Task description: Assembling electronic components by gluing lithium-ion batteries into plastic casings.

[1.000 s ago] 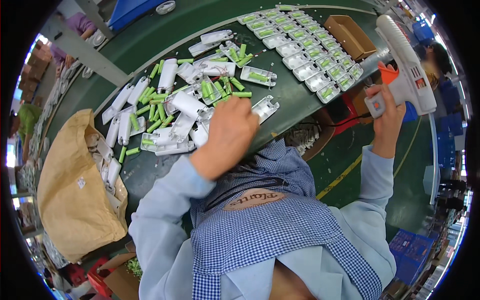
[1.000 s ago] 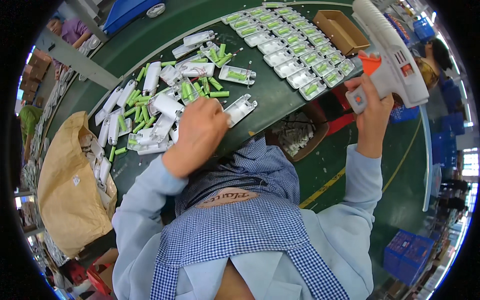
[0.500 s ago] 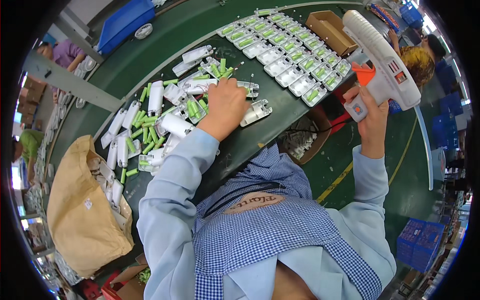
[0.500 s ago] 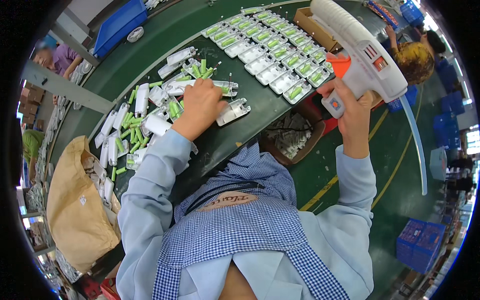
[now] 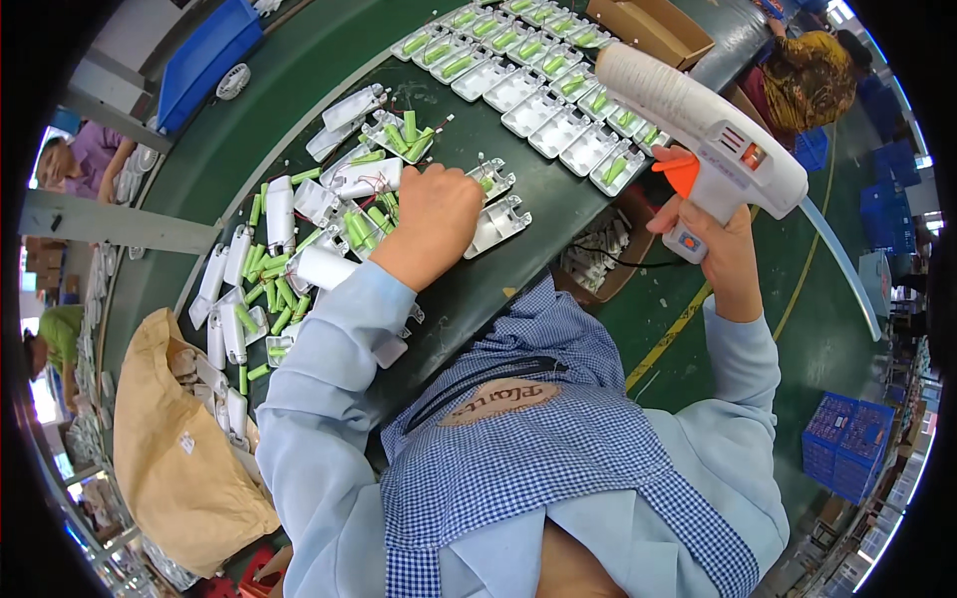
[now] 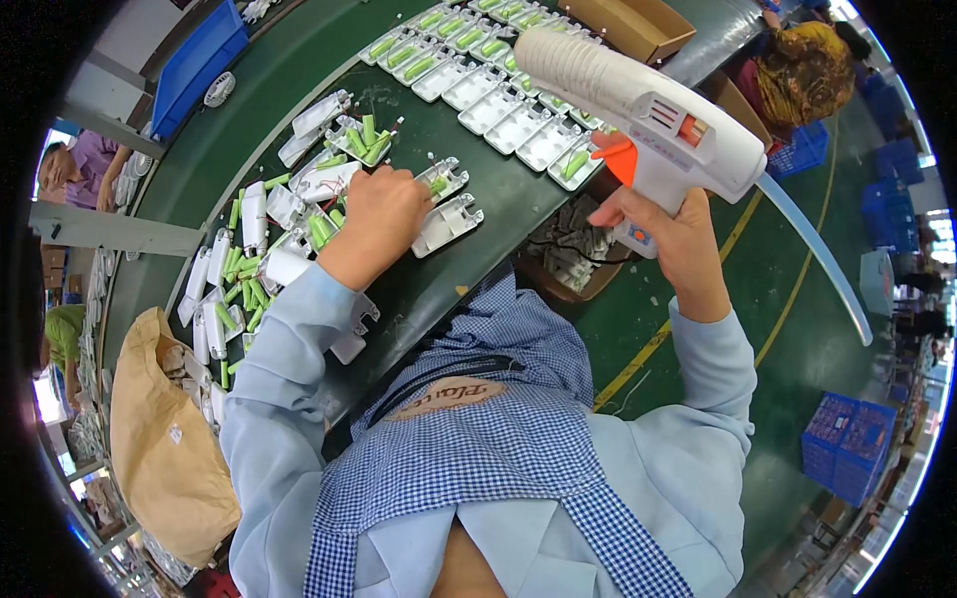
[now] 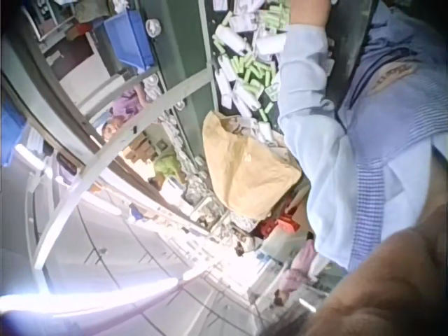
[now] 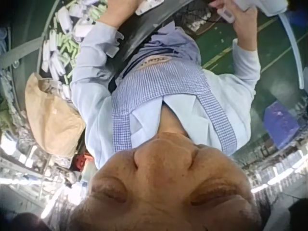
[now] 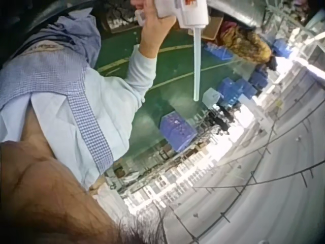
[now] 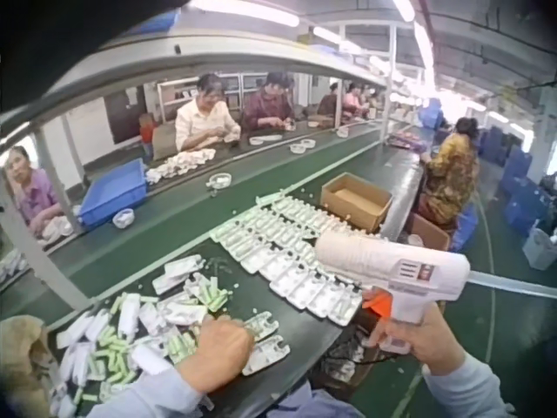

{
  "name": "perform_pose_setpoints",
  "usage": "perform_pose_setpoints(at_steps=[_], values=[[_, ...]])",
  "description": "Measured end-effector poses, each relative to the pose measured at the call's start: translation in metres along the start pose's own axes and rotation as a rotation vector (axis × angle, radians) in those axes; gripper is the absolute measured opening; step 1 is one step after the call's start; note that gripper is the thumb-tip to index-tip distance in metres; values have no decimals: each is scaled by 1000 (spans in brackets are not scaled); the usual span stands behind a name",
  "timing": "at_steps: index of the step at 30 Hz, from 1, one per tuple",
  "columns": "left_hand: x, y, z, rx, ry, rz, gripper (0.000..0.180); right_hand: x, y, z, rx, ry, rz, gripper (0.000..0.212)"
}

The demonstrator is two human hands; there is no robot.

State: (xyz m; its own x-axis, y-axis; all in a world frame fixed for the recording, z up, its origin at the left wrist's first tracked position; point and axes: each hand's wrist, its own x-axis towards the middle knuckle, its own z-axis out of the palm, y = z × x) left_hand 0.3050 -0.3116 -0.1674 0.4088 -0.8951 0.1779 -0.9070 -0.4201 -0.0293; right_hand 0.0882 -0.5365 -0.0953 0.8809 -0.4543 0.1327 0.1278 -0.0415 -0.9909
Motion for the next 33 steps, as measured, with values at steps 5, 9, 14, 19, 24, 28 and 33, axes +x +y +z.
perform_pose_setpoints(at_steps=[5,9,14,19,24,28,33], values=[[21,-18,-18,-224,-99,-145,16,-3,7,-6,-21,-69,183,31],[33,-17,1,-312,-193,-218,21,-6,0,3,-74,-101,323,33],[32,-29,19,-634,-20,-171,16,-10,-16,3,-122,-143,394,45],[36,-49,-7,-1151,-103,-295,18,-13,-21,5,-73,-187,413,45],[33,-71,-15,-921,-93,-165,13,-13,2,13,-114,-272,567,37],[32,-66,-1,-388,-73,-28,11,-8,8,30,-157,-288,594,41],[31,-64,15,-300,28,101,4,4,8,40,-216,-401,655,42]])
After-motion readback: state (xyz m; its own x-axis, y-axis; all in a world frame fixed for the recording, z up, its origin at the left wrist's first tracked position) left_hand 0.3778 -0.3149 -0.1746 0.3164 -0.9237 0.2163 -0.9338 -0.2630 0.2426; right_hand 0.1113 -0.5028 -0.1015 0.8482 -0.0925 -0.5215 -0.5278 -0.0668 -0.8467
